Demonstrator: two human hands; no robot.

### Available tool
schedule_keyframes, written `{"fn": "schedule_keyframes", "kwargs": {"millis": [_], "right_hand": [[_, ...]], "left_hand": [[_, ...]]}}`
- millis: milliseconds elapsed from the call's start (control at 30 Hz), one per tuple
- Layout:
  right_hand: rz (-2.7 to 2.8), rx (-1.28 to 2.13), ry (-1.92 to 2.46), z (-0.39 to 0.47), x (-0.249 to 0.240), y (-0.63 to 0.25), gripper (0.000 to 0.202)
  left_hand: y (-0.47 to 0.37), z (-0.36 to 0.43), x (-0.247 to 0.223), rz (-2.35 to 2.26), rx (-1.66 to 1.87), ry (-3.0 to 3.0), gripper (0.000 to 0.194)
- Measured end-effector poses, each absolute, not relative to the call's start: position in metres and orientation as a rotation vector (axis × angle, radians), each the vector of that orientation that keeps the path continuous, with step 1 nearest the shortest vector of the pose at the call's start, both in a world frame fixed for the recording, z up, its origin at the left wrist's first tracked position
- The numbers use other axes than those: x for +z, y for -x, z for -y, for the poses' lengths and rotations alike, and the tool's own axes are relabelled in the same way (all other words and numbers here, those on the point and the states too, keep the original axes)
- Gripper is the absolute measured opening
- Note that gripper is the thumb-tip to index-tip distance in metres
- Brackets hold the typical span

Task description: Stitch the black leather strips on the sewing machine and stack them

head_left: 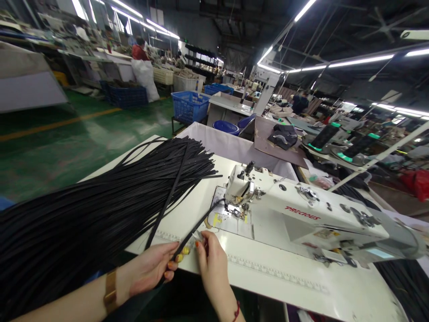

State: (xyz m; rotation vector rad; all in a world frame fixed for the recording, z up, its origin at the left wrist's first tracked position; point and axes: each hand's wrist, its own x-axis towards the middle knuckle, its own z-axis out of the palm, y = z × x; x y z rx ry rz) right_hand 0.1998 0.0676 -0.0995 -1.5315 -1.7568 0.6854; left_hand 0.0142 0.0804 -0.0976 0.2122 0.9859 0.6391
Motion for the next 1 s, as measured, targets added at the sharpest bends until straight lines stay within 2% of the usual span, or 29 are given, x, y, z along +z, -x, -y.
{"fn": "schedule_keyframes", "kwargs": {"millis": [133,267,633,1000], "right_hand": [[1.729,0.709,1.549,-0.067,-0.099,-0.202,0.020],[1.734,0.721,1.516,-0.063,-0.099,-0.202,0.021],[1.874,0.590,1.538,-0.051,-0.093,-0.202,0.019],[1.782,0.714,1.531,-0.053,-0.095,-0.194,0.018]], "left_hand": [[-0.019,-0.074,-0.096,-1.027,0.735,-0.184,0.018],[-0.021,-0.069,-0.089,-0.981,0.812,-0.260,0.023],[-0.030,-0.068,-0.080,-1.121,0.789,-0.982,0.043],[-0.032,-0.070,-0.081,-1.080,0.860,-0.953,0.045]]}}
